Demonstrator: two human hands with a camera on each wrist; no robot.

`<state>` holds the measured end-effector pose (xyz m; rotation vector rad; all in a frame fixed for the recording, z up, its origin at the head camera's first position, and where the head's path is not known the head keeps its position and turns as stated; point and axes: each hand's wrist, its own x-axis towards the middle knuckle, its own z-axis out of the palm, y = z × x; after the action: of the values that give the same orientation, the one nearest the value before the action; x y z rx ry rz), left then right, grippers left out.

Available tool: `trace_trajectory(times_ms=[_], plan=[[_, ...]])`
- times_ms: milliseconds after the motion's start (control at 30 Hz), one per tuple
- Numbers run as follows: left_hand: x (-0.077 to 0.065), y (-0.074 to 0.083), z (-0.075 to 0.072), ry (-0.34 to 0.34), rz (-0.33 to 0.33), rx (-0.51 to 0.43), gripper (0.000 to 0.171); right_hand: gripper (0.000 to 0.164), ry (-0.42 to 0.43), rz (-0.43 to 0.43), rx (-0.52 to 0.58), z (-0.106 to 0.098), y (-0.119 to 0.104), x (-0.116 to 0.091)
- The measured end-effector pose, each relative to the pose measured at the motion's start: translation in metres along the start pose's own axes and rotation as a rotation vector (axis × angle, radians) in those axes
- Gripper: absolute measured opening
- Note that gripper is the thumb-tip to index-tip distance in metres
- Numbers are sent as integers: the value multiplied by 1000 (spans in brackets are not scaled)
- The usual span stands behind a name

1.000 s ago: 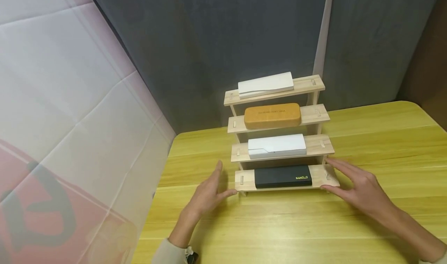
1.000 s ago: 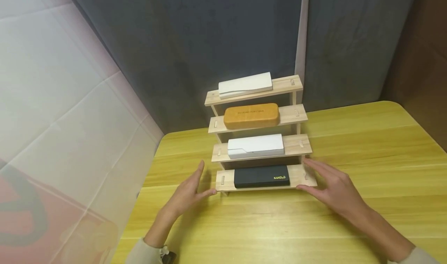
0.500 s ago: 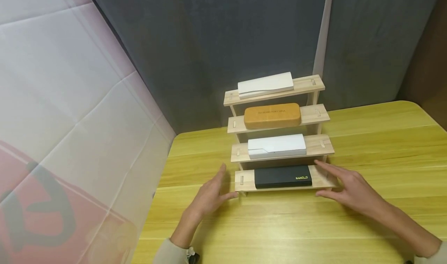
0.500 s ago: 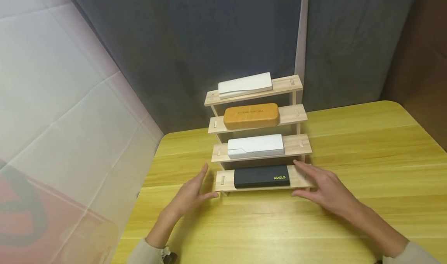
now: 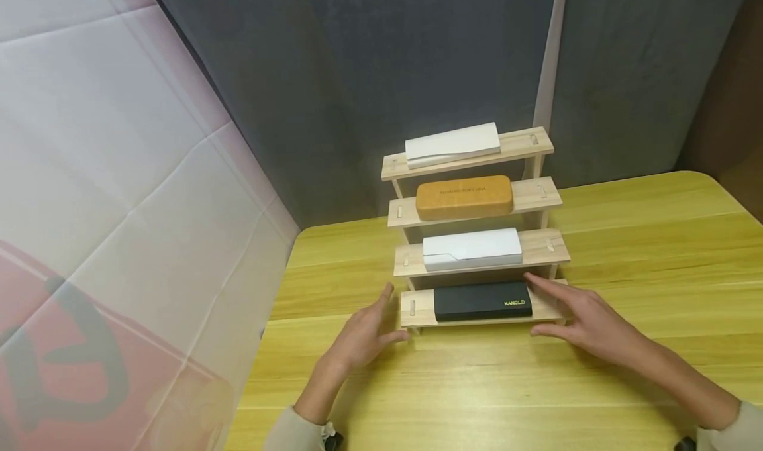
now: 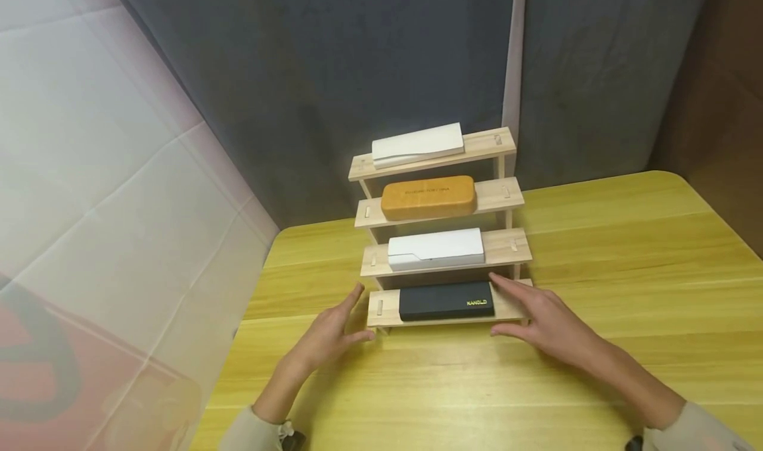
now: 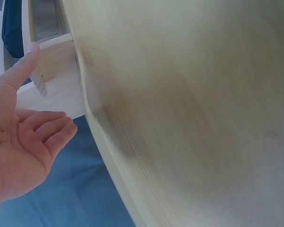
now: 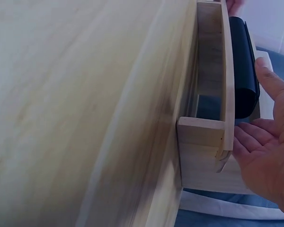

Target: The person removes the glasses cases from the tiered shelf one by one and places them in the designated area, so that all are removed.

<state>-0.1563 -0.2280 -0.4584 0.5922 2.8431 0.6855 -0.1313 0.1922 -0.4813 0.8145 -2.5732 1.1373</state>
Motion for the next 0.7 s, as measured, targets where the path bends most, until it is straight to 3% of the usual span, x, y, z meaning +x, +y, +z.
trace_trajectory(times_ms=[400,700], plan=[[2,3,4,-7,23,-10,101,82,-41,58,35,1,-6,11],[3,6,6,-15,48,-4,101,77,-77,112,3,2,-10,19]])
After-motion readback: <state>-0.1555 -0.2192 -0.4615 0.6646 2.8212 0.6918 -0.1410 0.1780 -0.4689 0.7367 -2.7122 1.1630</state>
